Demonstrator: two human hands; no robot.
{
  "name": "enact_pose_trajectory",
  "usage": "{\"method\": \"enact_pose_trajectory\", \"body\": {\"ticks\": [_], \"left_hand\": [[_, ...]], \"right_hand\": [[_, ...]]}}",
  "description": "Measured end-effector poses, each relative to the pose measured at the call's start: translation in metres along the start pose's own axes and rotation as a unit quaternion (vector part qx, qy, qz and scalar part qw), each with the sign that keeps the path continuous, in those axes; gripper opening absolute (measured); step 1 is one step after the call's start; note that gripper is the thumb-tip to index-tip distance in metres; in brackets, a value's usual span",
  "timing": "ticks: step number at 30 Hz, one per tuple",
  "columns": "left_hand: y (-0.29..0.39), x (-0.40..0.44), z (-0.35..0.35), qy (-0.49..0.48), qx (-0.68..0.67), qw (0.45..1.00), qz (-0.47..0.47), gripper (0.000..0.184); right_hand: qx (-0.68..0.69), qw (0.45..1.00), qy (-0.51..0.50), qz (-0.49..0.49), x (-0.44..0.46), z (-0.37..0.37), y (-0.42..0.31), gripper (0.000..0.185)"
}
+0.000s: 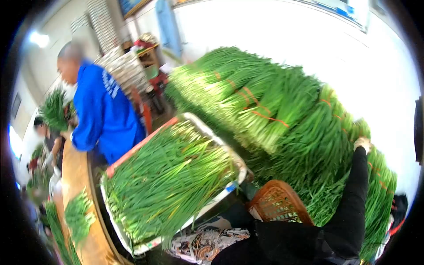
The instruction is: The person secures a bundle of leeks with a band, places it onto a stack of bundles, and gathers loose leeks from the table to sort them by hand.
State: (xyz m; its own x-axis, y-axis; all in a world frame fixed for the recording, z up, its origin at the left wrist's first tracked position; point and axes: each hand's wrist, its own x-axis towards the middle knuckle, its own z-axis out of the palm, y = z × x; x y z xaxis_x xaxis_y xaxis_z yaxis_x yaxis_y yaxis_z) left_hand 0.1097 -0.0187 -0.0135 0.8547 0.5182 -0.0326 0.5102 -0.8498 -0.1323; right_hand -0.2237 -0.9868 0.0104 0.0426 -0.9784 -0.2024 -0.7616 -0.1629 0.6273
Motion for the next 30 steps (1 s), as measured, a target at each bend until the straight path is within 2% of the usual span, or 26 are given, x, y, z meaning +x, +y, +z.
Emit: {"method": "enact_pose_trajectory", "body": {"ticks": [1,2,3,4,5,6,7,8,9,10,11,12,13,14,15,16,17,19,20,22,23,26,27,28,30], "left_hand": [[-0.012,0.008,0.012,0.020,-0.005,0.999,0.038,0.057],[-0.001,0.003,0.003,0.022,0.060,0.998,0.026,0.057],[0.001,0.004,-0.004,-0.005,0.038,0.999,0.014,0.057],[0.007,0.003,-0.011,-0.015,0.040,0.999,-0.012,0.057],[0.012,0.003,-0.020,-0.014,0.005,1.000,-0.004,0.057],[0.015,0.005,-0.025,-0.011,-0.032,0.999,-0.001,0.058],[0.013,0.006,-0.020,-0.005,-0.069,0.998,-0.001,0.059],[0.000,0.007,-0.003,0.004,-0.105,0.994,-0.003,0.059],[-0.025,0.031,0.034,-0.004,-0.370,0.929,-0.032,0.061],[-0.028,0.034,0.052,0.073,-0.034,0.997,0.005,0.061],[-0.021,0.025,0.036,0.081,0.024,0.996,0.009,0.060],[-0.028,0.034,0.054,0.128,0.026,0.991,0.008,0.058],[-0.031,0.035,0.059,0.160,0.015,0.987,0.018,0.054],[-0.031,0.034,0.060,0.184,0.042,0.982,0.029,0.054],[-0.036,0.033,0.057,0.180,0.015,0.983,0.043,0.056],[-0.035,0.033,0.061,0.201,0.053,0.978,0.034,0.059],[-0.035,0.030,0.056,0.200,0.068,0.975,0.060,0.059],[-0.030,0.025,0.045,0.214,-0.004,0.976,0.051,0.061],[-0.028,0.024,0.041,0.120,-0.064,0.990,0.019,0.062],[-0.030,0.028,0.051,0.188,-0.027,0.981,0.035,0.061],[-0.028,0.023,0.037,0.158,-0.067,0.985,0.024,0.060],[-0.032,0.025,0.028,0.205,-0.182,0.961,0.025,0.053],[-0.035,0.023,0.025,0.195,-0.207,0.958,0.030,0.051],[-0.034,0.024,0.030,0.225,-0.171,0.959,0.023,0.049],[-0.029,0.021,0.035,0.170,-0.259,0.951,-0.011,0.047]], "right_hand": [[0.113,0.985,0.068,0.108,-0.025,-0.040,-0.022,0.052],[0.229,0.941,0.132,0.210,-0.051,-0.084,-0.050,0.050],[0.357,0.913,0.150,0.125,-0.020,-0.101,-0.057,0.046],[0.310,0.923,0.225,0.045,-0.091,-0.166,-0.090,0.043],[0.246,0.904,0.335,-0.098,-0.045,-0.166,-0.117,0.048],[0.296,0.875,0.339,-0.176,-0.103,-0.212,-0.150,0.051],[0.301,0.822,0.376,-0.306,-0.123,-0.237,-0.184,0.051],[0.245,0.786,0.384,-0.419,-0.118,-0.256,-0.228,0.054],[0.185,0.780,0.369,-0.470,-0.190,-0.286,-0.259,0.055],[0.186,0.798,0.259,-0.511,-0.281,-0.320,-0.282,0.052],[0.081,0.644,0.452,-0.611,-0.309,-0.319,-0.315,0.046],[0.158,0.572,0.381,-0.709,-0.360,-0.324,-0.338,0.045],[0.098,0.592,0.324,-0.731,-0.420,-0.333,-0.354,0.047],[0.064,0.480,0.316,-0.816,-0.454,-0.330,-0.375,0.046],[0.005,0.423,0.309,-0.852,-0.493,-0.328,-0.391,0.048],[-0.036,0.341,0.320,-0.883,-0.530,-0.323,-0.402,0.051],[-0.079,0.290,0.292,-0.908,-0.565,-0.315,-0.420,0.050],[-0.115,0.199,0.245,-0.942,-0.634,-0.297,-0.441,0.050],[-0.158,0.170,0.251,-0.940,-0.668,-0.287,-0.446,0.051],[-0.221,0.133,0.192,-0.947,-0.731,-0.271,-0.459,0.051],[-0.248,0.117,0.160,-0.948,-0.756,-0.263,-0.468,0.049],[-0.278,0.103,0.161,-0.941,-0.819,-0.261,-0.481,0.046],[-0.234,0.071,0.141,-0.959,-0.826,-0.257,-0.490,0.042],[-0.224,0.082,0.094,-0.967,-0.835,-0.257,-0.494,0.038],[-0.201,0.107,0.042,-0.973,-0.844,-0.252,-0.505,0.038]]}}
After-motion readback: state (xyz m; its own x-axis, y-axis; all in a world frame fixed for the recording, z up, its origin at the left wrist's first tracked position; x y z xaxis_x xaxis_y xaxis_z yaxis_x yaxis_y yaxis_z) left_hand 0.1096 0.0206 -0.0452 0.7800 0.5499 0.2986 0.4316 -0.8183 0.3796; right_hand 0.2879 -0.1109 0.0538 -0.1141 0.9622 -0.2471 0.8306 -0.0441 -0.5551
